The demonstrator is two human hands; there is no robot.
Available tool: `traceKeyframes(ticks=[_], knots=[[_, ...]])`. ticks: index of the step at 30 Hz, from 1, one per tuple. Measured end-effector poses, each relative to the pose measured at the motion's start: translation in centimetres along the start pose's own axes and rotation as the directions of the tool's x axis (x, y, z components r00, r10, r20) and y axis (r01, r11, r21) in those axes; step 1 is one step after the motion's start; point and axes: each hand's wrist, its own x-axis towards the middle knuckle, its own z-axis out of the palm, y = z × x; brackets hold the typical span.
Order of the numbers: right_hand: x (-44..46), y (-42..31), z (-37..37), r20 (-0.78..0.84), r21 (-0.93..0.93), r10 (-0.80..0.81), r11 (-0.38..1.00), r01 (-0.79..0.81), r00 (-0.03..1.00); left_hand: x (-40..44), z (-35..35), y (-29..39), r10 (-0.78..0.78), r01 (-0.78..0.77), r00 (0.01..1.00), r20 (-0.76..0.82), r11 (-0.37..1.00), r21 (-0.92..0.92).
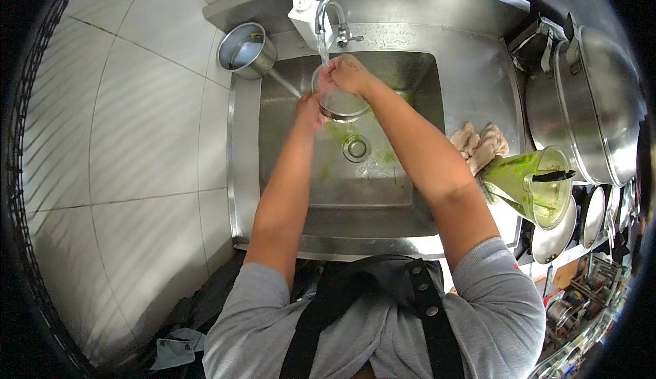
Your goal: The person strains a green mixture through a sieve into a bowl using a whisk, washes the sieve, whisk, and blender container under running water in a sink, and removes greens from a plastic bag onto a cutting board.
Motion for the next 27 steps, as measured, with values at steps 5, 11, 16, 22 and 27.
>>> traceKeyframes(ticks=[5, 11, 16, 22, 27], knots=[[0.3, -0.4, -0.2, -0.021, -0.318, -0.03, 0.948, 0.022, 0.999, -5.7, 3.5, 0.0, -0.087, 0.086, 0.996, -0.011, 0.995, -0.056], [3.8, 6.7, 0.6, 0.109, -0.621, -0.395, 0.69, 0.373, 0.912, -6.2, 3.6, 0.4, -0.125, 0.119, 0.992, -0.014, 0.97, -0.213], [0.4, -1.7, -0.3, 0.079, -0.378, -0.038, 0.924, 0.065, 0.996, -4.9, 2.2, -0.1, -0.123, 0.141, 0.988, 0.092, 0.965, -0.222], [-0.3, -2.8, -0.3, 0.035, 0.204, 0.166, 0.964, -0.17, 0.985, -3.5, 1.8, 1.2, 0.072, -0.05, 0.996, 0.059, 0.949, -0.311], [-1.0, -4.4, -1.4, 0.066, 0.44, 0.145, 0.884, -0.159, 0.987, -2.9, 0.8, 3.0, 0.351, -0.351, 0.936, -0.017, 0.936, 0.012]])
